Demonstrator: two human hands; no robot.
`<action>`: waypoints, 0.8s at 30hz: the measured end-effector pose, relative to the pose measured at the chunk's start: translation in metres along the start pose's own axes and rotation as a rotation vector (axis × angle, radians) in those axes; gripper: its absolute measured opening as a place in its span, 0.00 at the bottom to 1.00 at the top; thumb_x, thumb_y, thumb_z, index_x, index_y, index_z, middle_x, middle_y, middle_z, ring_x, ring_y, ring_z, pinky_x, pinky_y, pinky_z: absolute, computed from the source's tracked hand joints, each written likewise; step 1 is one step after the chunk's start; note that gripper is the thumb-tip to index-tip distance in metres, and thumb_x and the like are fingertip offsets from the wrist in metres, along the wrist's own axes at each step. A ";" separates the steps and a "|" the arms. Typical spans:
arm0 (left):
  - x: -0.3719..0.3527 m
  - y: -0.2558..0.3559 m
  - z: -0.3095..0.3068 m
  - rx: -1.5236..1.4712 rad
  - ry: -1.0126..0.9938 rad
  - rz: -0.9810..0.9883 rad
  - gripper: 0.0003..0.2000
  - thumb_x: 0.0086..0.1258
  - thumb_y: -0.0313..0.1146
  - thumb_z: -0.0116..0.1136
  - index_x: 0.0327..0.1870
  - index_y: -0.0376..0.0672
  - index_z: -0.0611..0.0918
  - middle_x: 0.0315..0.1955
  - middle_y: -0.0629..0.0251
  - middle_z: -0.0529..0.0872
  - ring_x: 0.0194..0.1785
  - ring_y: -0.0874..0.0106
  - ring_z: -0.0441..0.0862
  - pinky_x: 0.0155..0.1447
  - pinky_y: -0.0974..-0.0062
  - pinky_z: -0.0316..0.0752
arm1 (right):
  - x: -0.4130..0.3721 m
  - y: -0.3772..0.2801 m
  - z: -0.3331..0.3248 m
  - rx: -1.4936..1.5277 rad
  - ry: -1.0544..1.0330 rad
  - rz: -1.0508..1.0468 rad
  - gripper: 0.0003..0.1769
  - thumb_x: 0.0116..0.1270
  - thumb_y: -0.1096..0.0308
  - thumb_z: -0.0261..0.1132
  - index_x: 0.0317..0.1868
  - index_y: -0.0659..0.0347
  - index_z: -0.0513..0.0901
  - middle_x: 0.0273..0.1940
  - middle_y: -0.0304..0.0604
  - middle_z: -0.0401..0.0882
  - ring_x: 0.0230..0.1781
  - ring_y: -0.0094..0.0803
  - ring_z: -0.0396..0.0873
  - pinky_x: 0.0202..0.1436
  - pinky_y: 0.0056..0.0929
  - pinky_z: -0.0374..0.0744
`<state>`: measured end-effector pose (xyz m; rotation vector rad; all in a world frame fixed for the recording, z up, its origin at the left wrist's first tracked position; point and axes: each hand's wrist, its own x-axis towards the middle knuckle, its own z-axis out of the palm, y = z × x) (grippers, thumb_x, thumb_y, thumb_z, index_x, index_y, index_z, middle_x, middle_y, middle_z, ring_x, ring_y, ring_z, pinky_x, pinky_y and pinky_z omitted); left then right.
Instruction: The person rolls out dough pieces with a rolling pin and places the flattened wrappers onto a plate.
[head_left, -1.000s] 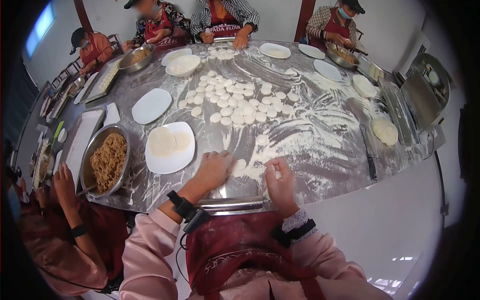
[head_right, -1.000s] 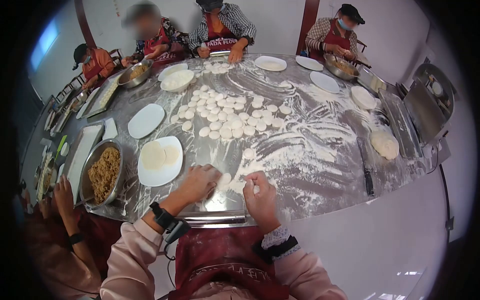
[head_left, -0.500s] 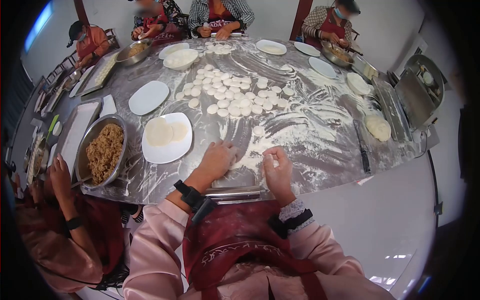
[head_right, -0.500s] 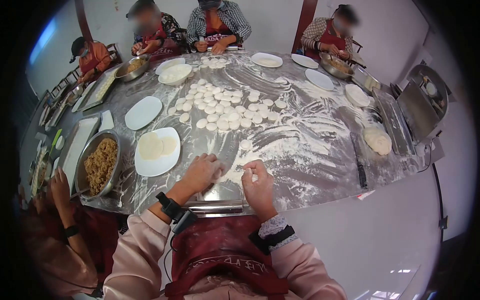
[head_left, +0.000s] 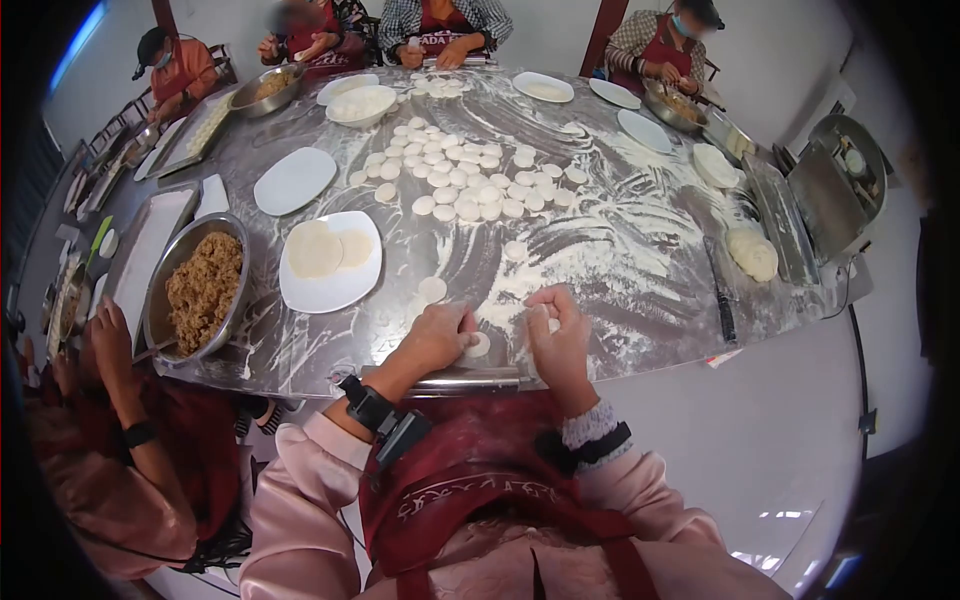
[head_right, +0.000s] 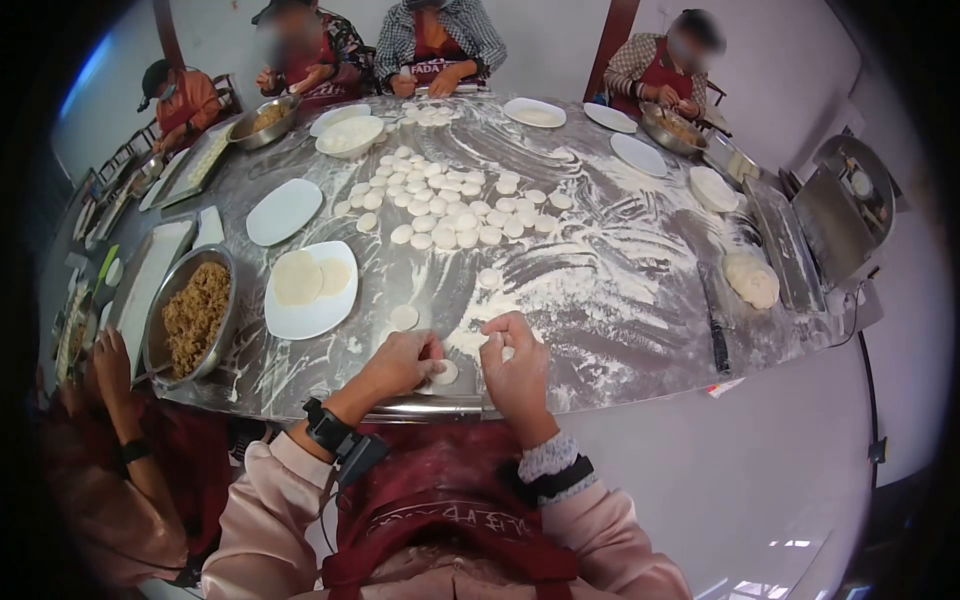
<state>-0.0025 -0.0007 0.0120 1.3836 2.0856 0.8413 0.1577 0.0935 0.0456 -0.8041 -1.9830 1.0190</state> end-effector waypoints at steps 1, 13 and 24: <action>-0.003 0.000 -0.001 -0.048 -0.026 -0.008 0.05 0.57 0.28 0.63 0.29 0.37 0.79 0.22 0.60 0.82 0.26 0.70 0.79 0.34 0.71 0.72 | -0.002 -0.006 0.000 0.001 0.014 -0.020 0.04 0.61 0.73 0.56 0.34 0.61 0.77 0.26 0.50 0.80 0.28 0.44 0.82 0.34 0.37 0.76; 0.012 -0.006 0.028 0.110 -0.019 0.328 0.05 0.60 0.30 0.57 0.32 0.40 0.78 0.30 0.54 0.81 0.38 0.53 0.79 0.43 0.60 0.73 | 0.018 0.027 0.024 -0.029 0.113 0.026 0.04 0.60 0.70 0.57 0.34 0.59 0.77 0.26 0.51 0.79 0.28 0.50 0.80 0.32 0.41 0.76; 0.024 -0.008 0.032 0.108 0.167 0.069 0.08 0.63 0.34 0.54 0.36 0.40 0.78 0.30 0.49 0.82 0.37 0.50 0.80 0.42 0.56 0.73 | 0.072 0.034 0.061 -0.167 0.146 -0.177 0.04 0.61 0.72 0.55 0.36 0.61 0.75 0.24 0.50 0.77 0.25 0.43 0.81 0.28 0.38 0.75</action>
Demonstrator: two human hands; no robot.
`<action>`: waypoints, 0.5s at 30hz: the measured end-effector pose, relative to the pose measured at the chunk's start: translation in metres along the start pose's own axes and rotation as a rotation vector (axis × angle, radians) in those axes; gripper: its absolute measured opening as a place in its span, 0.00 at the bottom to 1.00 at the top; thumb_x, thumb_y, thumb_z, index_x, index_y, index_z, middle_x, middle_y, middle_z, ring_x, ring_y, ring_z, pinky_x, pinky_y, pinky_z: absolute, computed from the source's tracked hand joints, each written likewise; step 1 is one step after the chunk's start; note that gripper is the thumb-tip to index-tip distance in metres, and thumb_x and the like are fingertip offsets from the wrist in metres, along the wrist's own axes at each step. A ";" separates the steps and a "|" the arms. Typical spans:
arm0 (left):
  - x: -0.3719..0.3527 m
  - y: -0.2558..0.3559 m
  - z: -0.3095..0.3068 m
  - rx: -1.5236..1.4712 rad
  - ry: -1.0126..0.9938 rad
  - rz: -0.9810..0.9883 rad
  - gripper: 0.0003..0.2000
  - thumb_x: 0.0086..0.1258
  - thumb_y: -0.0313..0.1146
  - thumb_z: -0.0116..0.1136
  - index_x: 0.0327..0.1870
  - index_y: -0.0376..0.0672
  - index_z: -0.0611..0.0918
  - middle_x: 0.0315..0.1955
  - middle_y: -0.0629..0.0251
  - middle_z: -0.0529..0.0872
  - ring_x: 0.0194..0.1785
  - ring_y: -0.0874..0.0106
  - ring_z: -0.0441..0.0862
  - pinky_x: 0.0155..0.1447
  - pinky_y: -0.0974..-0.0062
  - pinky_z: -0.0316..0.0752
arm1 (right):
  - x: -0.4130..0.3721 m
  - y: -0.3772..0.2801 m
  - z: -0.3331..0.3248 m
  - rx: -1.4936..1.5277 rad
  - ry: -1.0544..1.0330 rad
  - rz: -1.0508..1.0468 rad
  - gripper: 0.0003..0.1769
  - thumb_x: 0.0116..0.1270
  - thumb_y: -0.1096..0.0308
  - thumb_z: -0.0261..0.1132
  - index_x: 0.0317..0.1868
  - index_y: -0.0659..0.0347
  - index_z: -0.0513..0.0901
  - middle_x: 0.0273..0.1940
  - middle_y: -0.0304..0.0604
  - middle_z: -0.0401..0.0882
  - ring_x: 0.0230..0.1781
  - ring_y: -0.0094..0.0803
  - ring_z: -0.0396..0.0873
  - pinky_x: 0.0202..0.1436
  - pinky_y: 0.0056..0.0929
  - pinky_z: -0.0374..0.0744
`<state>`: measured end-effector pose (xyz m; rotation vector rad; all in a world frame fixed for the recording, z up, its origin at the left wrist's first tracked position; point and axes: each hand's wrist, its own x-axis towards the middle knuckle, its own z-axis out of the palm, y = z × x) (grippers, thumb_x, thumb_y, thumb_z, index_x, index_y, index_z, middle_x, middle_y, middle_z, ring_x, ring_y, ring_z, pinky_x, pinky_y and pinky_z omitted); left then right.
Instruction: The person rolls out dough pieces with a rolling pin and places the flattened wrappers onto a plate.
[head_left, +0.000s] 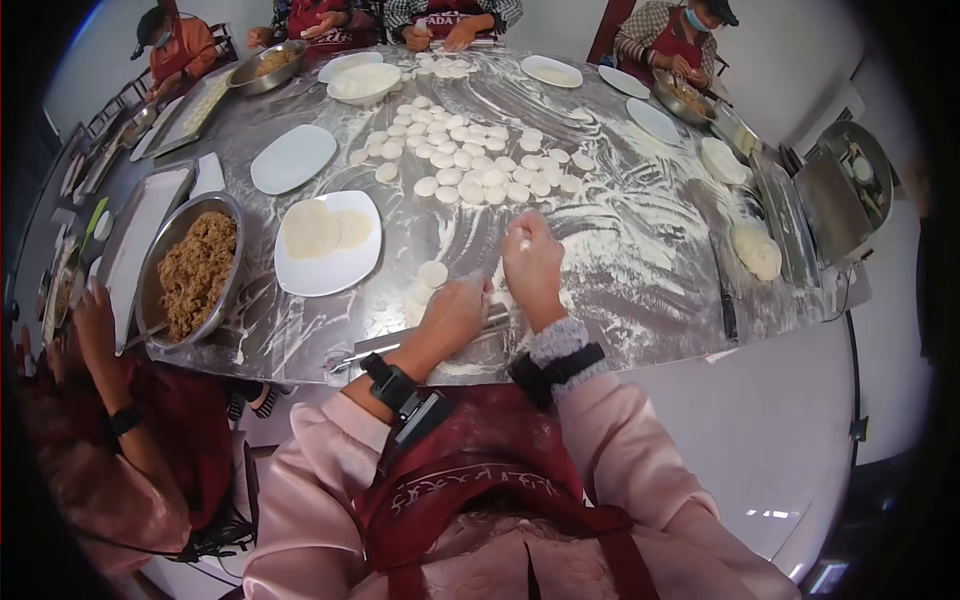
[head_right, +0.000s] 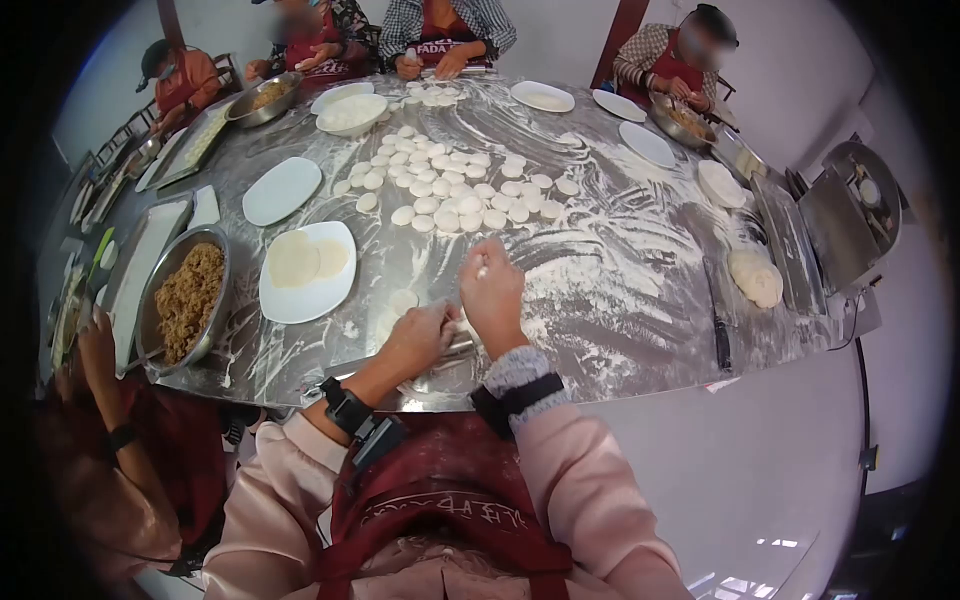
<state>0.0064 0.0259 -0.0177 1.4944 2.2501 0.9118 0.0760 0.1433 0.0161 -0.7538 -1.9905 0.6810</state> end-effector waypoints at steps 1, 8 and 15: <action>0.002 0.003 -0.004 -0.058 0.005 0.027 0.08 0.63 0.35 0.54 0.36 0.40 0.78 0.30 0.49 0.82 0.37 0.50 0.80 0.42 0.56 0.73 | -0.005 -0.002 -0.005 0.002 -0.003 -0.009 0.04 0.61 0.72 0.55 0.36 0.61 0.75 0.24 0.50 0.77 0.25 0.43 0.81 0.28 0.38 0.75; -0.018 0.001 -0.023 -0.061 -0.202 -0.024 0.07 0.61 0.32 0.58 0.34 0.39 0.78 0.28 0.54 0.83 0.36 0.56 0.80 0.41 0.62 0.73 | -0.053 -0.006 -0.043 0.137 -0.002 0.167 0.04 0.60 0.73 0.56 0.35 0.61 0.75 0.25 0.53 0.78 0.25 0.47 0.79 0.30 0.37 0.76; -0.005 0.007 -0.011 -0.055 -0.020 0.010 0.07 0.61 0.31 0.56 0.35 0.38 0.78 0.29 0.51 0.82 0.37 0.54 0.81 0.41 0.61 0.73 | -0.013 -0.008 -0.013 0.038 0.031 0.048 0.03 0.60 0.72 0.57 0.35 0.59 0.75 0.26 0.52 0.79 0.28 0.52 0.80 0.33 0.47 0.75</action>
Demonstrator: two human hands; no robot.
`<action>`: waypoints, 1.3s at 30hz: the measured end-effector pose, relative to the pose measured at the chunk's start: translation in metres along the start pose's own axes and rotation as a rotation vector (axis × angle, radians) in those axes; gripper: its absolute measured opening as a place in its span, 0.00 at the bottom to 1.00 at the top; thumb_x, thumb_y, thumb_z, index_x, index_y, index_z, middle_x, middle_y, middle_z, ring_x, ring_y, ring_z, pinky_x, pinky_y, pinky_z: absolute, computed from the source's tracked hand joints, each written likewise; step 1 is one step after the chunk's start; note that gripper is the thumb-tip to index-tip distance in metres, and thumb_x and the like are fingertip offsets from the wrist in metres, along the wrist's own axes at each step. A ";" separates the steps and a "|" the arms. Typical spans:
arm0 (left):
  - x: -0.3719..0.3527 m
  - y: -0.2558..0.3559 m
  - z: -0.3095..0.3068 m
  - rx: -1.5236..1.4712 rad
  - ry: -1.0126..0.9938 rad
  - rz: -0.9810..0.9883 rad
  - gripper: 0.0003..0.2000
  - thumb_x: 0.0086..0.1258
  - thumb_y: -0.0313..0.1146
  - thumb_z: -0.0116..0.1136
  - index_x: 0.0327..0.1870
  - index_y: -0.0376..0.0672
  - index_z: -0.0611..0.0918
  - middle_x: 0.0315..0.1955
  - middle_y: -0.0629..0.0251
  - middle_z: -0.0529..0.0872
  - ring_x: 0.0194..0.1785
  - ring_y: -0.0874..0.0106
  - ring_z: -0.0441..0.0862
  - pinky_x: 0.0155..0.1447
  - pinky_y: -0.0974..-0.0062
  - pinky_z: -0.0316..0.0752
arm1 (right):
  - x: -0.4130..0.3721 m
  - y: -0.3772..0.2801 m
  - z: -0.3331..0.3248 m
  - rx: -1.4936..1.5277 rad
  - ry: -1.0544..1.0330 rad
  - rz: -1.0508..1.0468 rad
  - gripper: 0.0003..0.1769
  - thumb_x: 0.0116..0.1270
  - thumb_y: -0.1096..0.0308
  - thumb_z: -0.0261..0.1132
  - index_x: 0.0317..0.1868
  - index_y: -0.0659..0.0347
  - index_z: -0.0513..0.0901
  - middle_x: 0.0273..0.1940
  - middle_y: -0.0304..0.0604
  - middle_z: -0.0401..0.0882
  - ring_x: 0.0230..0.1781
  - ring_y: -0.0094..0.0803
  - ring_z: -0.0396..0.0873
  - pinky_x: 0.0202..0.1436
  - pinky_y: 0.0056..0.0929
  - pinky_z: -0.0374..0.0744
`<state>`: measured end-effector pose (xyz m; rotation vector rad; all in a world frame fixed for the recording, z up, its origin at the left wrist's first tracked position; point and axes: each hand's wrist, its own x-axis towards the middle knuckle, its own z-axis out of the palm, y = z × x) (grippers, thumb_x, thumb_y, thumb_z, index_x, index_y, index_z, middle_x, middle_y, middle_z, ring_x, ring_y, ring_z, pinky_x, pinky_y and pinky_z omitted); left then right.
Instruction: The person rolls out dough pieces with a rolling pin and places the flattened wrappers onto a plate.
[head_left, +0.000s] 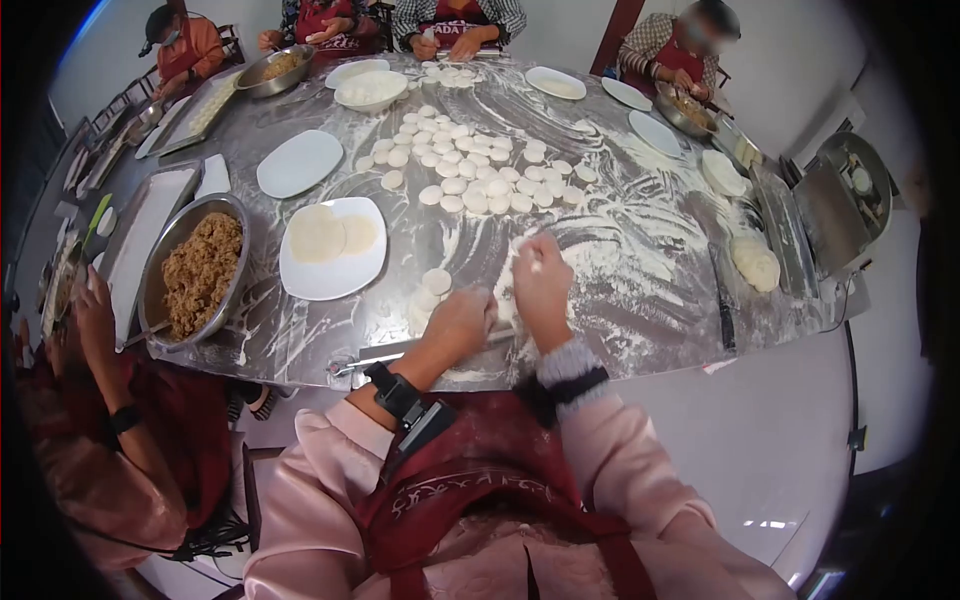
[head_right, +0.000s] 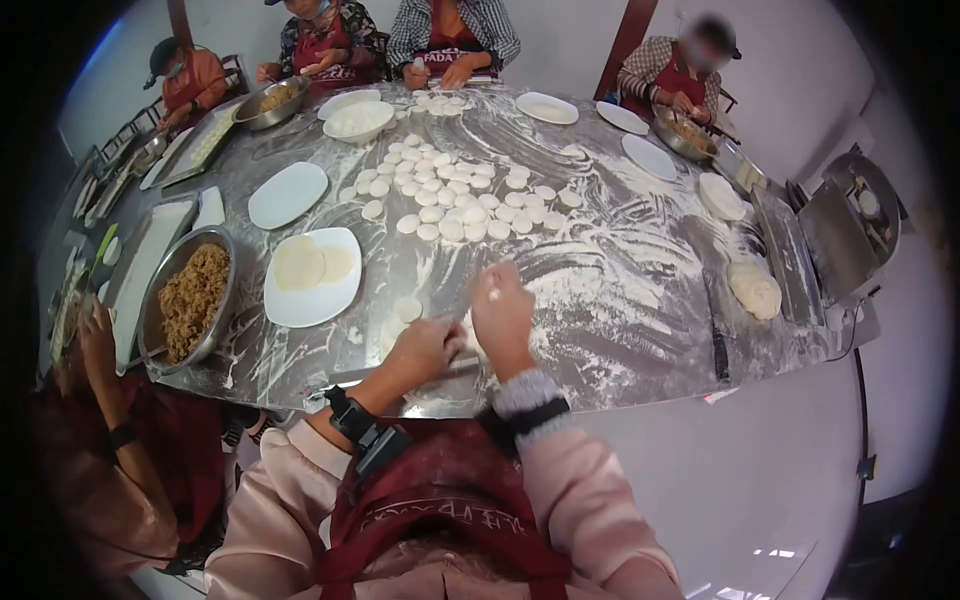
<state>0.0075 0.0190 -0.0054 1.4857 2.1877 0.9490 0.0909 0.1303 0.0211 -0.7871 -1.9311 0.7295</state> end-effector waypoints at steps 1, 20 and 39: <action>-0.002 0.001 -0.003 0.012 -0.100 0.014 0.06 0.61 0.31 0.56 0.35 0.38 0.78 0.29 0.51 0.82 0.37 0.54 0.81 0.42 0.60 0.73 | -0.012 0.003 -0.013 0.028 -0.018 0.024 0.03 0.60 0.72 0.57 0.35 0.59 0.75 0.26 0.51 0.79 0.28 0.51 0.80 0.33 0.46 0.75; -0.018 -0.005 -0.014 0.012 -0.177 -0.062 0.07 0.58 0.28 0.55 0.36 0.39 0.79 0.32 0.52 0.83 0.39 0.54 0.81 0.43 0.62 0.74 | -0.041 -0.002 -0.030 0.003 0.039 0.119 0.04 0.61 0.69 0.57 0.35 0.58 0.76 0.26 0.52 0.79 0.27 0.48 0.81 0.31 0.41 0.76; 0.000 0.000 0.006 -0.036 -0.024 -0.006 0.07 0.58 0.26 0.54 0.36 0.39 0.80 0.30 0.50 0.83 0.37 0.52 0.81 0.43 0.60 0.75 | 0.002 0.002 0.004 -0.050 0.009 0.063 0.04 0.61 0.70 0.57 0.36 0.59 0.75 0.25 0.52 0.78 0.28 0.51 0.80 0.35 0.41 0.76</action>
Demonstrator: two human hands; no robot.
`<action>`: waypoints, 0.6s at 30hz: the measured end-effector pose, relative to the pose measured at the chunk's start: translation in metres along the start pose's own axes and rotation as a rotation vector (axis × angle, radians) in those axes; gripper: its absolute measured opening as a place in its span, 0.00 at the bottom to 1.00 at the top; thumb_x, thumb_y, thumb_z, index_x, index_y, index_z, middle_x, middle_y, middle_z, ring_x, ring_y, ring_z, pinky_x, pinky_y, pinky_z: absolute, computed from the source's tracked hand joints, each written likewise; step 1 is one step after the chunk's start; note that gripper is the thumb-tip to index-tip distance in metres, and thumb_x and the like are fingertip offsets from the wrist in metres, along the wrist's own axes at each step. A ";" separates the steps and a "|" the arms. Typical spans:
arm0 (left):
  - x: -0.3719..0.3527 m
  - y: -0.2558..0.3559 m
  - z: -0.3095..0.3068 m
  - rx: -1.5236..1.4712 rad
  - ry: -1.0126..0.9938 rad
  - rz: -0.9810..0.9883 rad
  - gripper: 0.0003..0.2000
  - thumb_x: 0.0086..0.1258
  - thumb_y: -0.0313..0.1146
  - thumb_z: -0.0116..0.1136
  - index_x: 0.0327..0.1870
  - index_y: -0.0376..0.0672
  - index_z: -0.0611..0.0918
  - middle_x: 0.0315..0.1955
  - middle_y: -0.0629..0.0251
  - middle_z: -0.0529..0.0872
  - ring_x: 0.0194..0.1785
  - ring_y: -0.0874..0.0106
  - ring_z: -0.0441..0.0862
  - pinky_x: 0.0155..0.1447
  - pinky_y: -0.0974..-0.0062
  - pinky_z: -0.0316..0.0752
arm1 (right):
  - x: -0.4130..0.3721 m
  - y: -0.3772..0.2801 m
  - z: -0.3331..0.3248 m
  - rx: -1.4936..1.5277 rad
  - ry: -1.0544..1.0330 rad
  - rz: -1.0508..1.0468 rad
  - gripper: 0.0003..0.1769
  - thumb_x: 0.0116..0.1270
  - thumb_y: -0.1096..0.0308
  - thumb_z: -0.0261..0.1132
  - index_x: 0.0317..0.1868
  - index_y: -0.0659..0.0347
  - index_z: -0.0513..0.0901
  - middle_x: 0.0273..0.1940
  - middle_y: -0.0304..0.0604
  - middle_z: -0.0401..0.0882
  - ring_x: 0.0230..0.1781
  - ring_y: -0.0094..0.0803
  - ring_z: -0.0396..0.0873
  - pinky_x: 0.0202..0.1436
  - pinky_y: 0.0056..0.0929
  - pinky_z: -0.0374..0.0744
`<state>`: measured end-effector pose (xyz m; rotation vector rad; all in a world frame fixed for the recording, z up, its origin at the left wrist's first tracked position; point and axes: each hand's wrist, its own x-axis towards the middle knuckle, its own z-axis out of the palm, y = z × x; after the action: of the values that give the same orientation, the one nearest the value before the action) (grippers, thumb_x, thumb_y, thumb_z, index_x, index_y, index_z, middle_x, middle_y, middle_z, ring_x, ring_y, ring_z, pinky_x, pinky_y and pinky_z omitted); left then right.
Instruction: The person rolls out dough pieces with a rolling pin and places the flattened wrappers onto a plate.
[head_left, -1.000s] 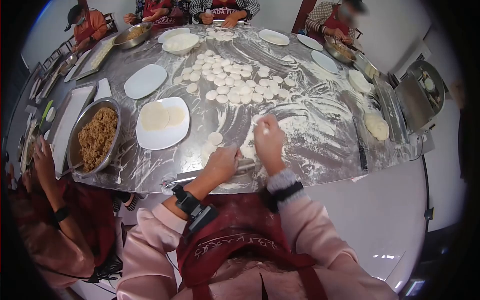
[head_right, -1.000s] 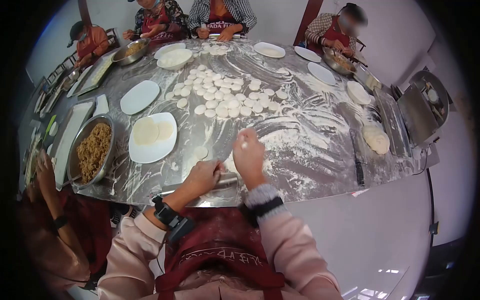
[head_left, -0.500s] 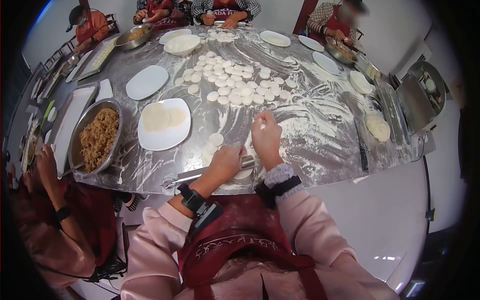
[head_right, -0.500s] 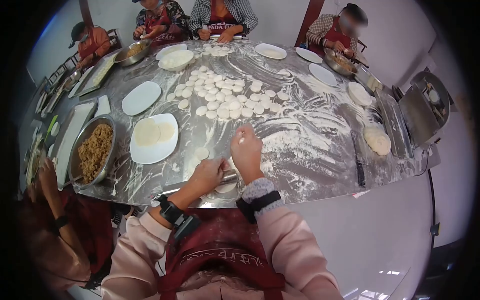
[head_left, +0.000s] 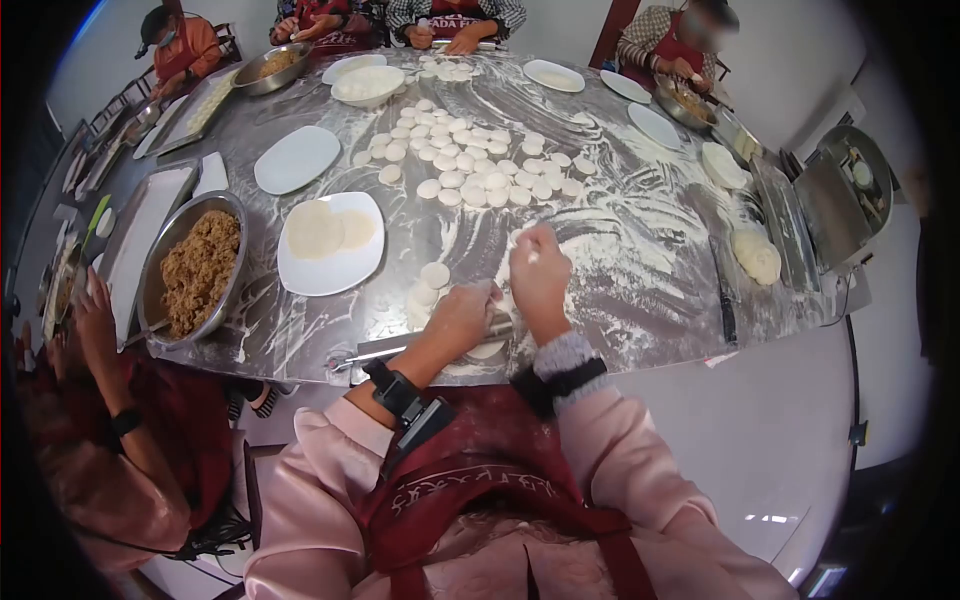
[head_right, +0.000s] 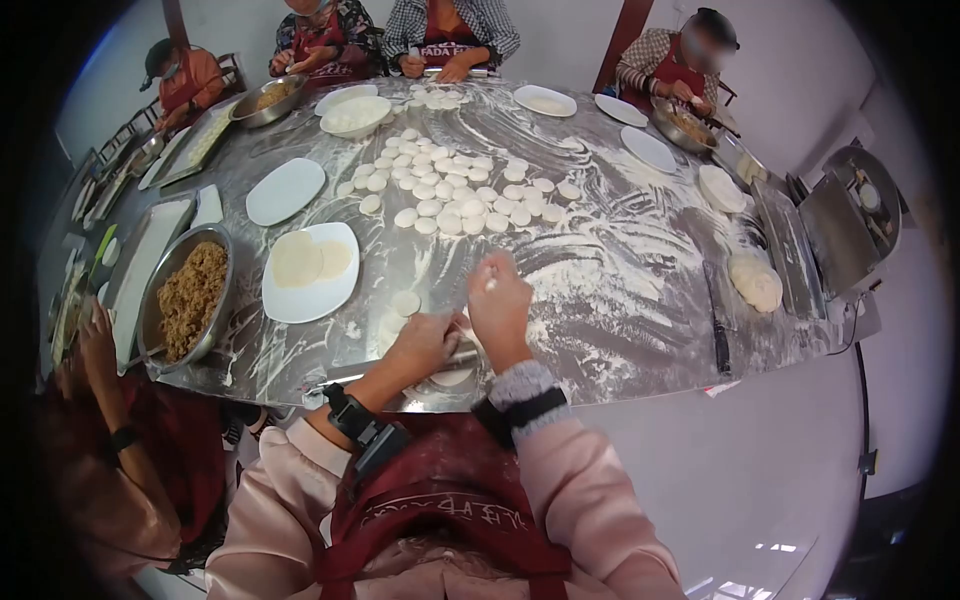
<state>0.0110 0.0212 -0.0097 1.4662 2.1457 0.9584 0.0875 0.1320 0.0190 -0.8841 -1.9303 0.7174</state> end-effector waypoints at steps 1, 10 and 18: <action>0.001 0.000 -0.001 0.007 -0.001 0.046 0.07 0.59 0.27 0.54 0.37 0.39 0.80 0.30 0.50 0.83 0.37 0.52 0.81 0.43 0.60 0.75 | -0.004 0.000 -0.005 0.001 -0.004 -0.010 0.04 0.61 0.70 0.57 0.36 0.59 0.75 0.25 0.52 0.78 0.28 0.51 0.80 0.35 0.41 0.76; -0.008 0.006 -0.013 -0.025 -0.091 -0.023 0.08 0.61 0.26 0.51 0.39 0.38 0.80 0.34 0.49 0.83 0.40 0.50 0.81 0.46 0.59 0.74 | -0.012 -0.001 -0.016 0.112 0.004 -0.030 0.03 0.59 0.71 0.57 0.34 0.59 0.75 0.25 0.53 0.78 0.26 0.53 0.79 0.31 0.45 0.75; -0.011 -0.001 -0.016 0.075 -0.078 -0.006 0.08 0.61 0.28 0.53 0.39 0.38 0.80 0.32 0.50 0.83 0.39 0.53 0.81 0.45 0.60 0.75 | -0.050 0.007 -0.042 0.075 -0.040 0.117 0.04 0.59 0.71 0.57 0.35 0.59 0.75 0.24 0.51 0.78 0.25 0.49 0.80 0.30 0.43 0.75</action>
<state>0.0047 0.0052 -0.0002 1.5061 2.1494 0.8131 0.1445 0.1017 0.0096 -0.9482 -1.8857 0.8767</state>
